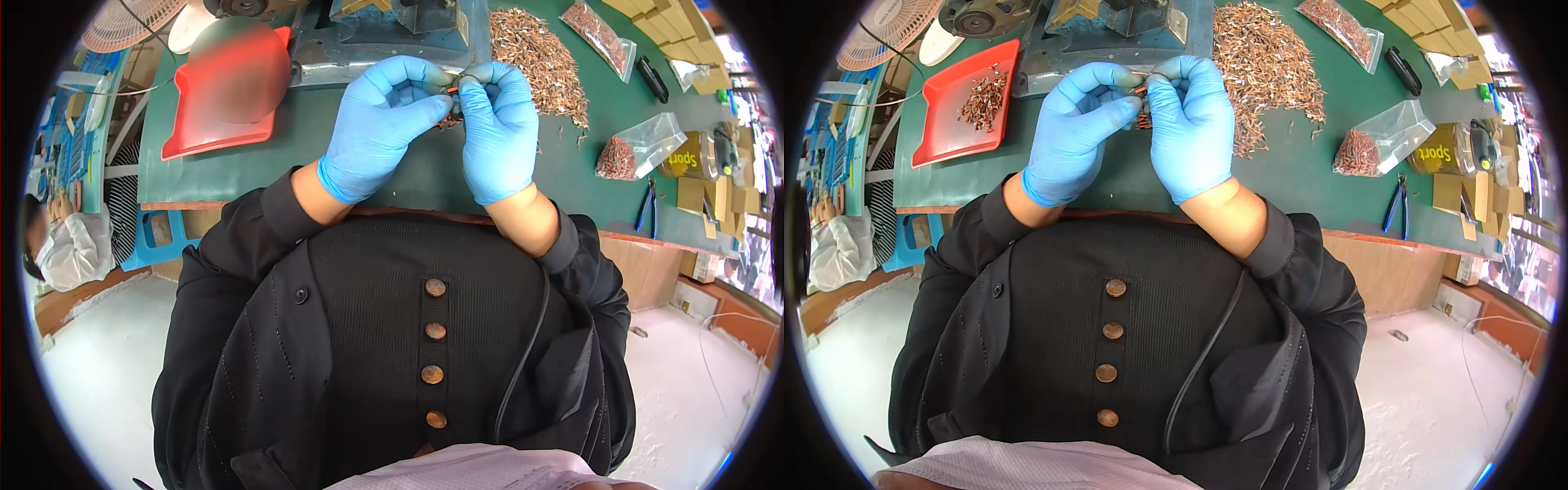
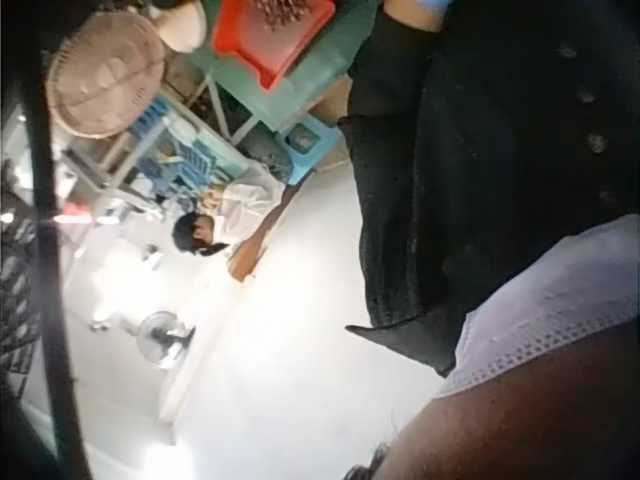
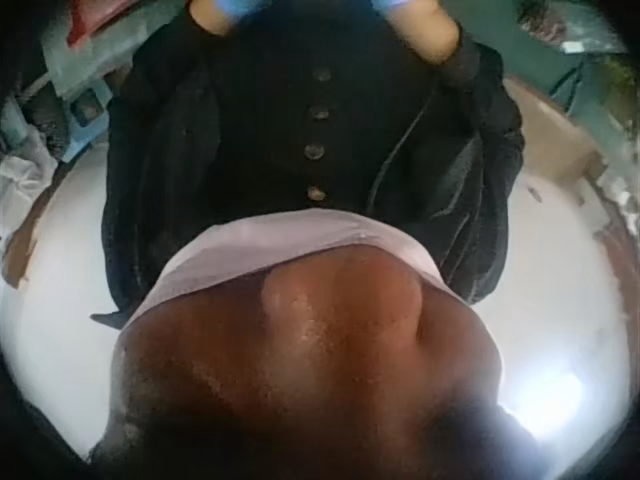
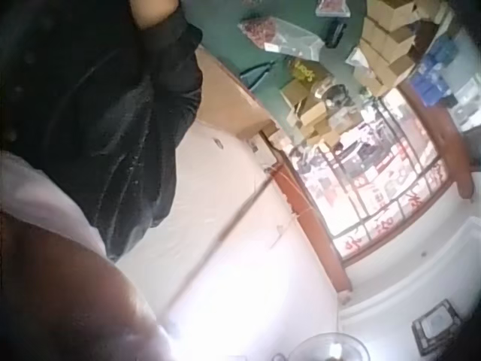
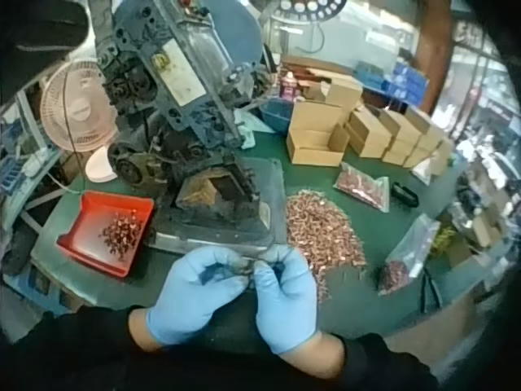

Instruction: The recorder is inspecting and sorting small electronic components at a manual assembly station.

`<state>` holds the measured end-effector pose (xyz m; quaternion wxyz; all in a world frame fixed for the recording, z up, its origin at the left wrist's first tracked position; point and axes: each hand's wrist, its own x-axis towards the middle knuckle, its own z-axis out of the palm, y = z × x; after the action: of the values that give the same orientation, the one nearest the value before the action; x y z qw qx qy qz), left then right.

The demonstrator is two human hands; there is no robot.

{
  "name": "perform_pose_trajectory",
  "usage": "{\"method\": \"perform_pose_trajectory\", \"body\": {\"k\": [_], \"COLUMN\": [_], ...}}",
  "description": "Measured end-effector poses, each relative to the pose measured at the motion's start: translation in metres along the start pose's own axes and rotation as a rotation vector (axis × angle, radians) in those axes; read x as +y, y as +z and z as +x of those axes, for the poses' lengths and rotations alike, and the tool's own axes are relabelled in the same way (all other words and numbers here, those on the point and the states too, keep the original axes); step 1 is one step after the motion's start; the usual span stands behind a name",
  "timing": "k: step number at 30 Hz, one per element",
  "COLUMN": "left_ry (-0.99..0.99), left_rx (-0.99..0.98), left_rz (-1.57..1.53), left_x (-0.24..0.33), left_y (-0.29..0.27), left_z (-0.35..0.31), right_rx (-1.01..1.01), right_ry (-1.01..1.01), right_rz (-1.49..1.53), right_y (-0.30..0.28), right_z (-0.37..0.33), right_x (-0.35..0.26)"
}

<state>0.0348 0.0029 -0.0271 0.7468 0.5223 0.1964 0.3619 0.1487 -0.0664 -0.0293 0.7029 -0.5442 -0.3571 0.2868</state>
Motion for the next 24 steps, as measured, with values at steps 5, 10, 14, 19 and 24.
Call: {"method": "perform_pose_trajectory", "body": {"k": [5,10,14,19,24], "left_ry": [0.015,0.349,0.686,0.732,0.757], "left_rx": [0.031,0.044,-0.038,-0.012,0.061], "left_rz": [0.188,0.702,0.981,1.007,0.961], "left_x": [0.006,0.011,0.015,0.015,0.019], "left_y": [0.0,-0.007,-0.015,-0.017,-0.021], "left_z": [0.001,0.005,0.014,0.02,0.031], "right_rx": [0.008,-0.002,-0.004,-0.012,-0.033], "right_ry": [-0.048,-0.042,0.043,0.128,0.175], "right_rz": [-0.025,-0.038,0.04,0.093,0.132], "right_y": [0.002,0.004,0.006,0.011,0.018], "right_z": [0.002,0.005,0.009,0.015,0.03], "right_x": [0.003,0.004,0.001,0.0,0.001]}}
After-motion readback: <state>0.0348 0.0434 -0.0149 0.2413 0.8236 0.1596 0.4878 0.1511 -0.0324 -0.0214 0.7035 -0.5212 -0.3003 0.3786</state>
